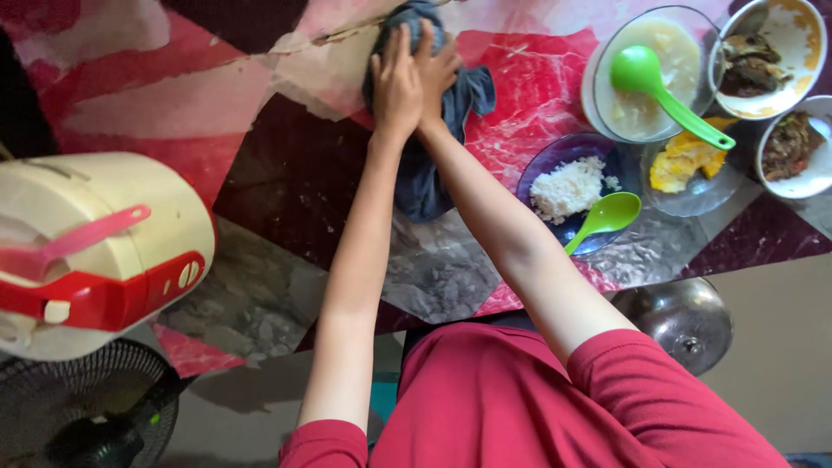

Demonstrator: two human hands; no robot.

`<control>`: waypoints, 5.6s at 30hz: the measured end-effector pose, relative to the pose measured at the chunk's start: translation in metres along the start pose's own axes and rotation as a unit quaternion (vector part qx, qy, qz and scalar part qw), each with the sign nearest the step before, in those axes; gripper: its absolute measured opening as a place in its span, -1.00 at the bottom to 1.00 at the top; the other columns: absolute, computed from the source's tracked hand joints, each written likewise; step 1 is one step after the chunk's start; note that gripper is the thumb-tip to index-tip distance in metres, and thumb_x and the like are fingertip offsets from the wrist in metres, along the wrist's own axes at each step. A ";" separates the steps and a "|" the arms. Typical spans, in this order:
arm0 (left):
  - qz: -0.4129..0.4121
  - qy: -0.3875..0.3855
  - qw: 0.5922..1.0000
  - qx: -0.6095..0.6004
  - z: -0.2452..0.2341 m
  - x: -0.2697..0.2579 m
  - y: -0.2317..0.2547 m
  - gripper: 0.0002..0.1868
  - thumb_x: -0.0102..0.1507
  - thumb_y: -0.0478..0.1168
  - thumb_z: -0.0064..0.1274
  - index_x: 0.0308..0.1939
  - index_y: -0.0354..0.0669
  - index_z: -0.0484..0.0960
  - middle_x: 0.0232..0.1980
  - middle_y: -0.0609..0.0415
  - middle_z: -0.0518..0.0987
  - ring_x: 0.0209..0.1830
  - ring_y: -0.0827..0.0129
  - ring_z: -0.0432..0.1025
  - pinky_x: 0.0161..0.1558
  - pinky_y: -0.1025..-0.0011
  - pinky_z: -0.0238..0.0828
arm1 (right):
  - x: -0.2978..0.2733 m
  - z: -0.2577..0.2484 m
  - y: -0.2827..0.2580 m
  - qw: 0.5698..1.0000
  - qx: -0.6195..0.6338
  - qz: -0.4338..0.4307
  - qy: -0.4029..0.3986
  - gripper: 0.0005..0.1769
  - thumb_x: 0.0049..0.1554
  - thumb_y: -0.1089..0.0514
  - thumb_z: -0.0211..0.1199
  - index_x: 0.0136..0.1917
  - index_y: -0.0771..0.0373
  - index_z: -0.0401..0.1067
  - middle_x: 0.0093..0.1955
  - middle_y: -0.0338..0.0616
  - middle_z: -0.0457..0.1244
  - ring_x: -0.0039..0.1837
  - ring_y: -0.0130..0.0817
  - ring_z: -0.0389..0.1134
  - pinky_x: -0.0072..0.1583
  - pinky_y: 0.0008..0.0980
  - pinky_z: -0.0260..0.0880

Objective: Wiping down a dining table with a cloth and organizing food items before covering them with a mesh cover.

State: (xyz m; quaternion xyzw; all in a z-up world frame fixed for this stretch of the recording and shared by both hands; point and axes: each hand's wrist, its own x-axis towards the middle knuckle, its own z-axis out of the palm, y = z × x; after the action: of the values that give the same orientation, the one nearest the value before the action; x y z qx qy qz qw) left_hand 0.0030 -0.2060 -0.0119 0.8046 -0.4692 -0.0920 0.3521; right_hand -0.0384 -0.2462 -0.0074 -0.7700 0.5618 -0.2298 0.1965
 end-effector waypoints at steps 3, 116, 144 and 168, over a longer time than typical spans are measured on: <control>0.063 -0.069 0.994 0.056 0.019 0.014 0.039 -0.41 0.40 -0.16 -0.16 0.51 -0.21 0.19 0.55 -0.20 0.26 0.57 -0.05 0.16 0.52 -0.13 -0.05 | 0.005 -0.029 0.014 0.995 -0.003 0.102 0.013 -0.17 0.07 -0.37 0.24 0.49 -0.11 0.09 0.49 0.17 0.02 0.42 0.24 0.07 0.30 0.12 0.22; -0.090 -0.034 0.995 -0.028 -0.095 -0.243 -0.002 -0.34 0.37 -0.25 -0.04 0.55 -0.27 0.17 0.56 -0.41 0.14 0.49 -0.37 0.09 0.44 -0.04 0.11 | -0.177 -0.029 -0.014 0.995 -0.067 -0.045 0.051 -0.38 -0.06 0.00 0.45 0.28 0.02 0.42 0.53 0.08 -0.02 0.45 0.23 0.00 0.26 0.30 0.08; -0.329 0.151 0.930 -0.060 -0.128 -0.532 -0.008 -0.89 0.22 -0.33 -0.13 -0.24 -0.35 0.39 -0.19 -0.33 0.47 -0.11 -0.20 0.38 0.01 -0.01 0.33 | -0.432 -0.151 0.003 0.825 0.054 -0.483 -0.288 -0.80 -0.02 -0.09 0.25 -0.18 -0.02 0.56 0.00 -0.19 0.18 0.16 -0.09 0.13 0.12 0.02 0.10; -0.030 -0.058 0.994 -0.093 -0.059 -0.357 0.050 -0.11 0.30 -0.04 0.17 0.52 -0.40 0.05 0.53 -0.54 0.05 0.57 -0.39 -0.10 0.51 -0.06 -0.14 | -0.231 -0.135 0.027 1.000 -0.022 -0.016 0.006 -0.18 -0.08 -0.06 0.48 0.41 0.12 0.29 0.56 0.25 -0.07 0.54 0.26 -0.11 0.42 0.29 -0.09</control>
State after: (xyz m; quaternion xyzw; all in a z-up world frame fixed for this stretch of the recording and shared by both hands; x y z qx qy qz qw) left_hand -0.1969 0.0990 -0.0013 0.7757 -0.4537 -0.1925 0.3941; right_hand -0.1979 -0.0394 0.0567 -0.7816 0.5556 -0.2255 0.1723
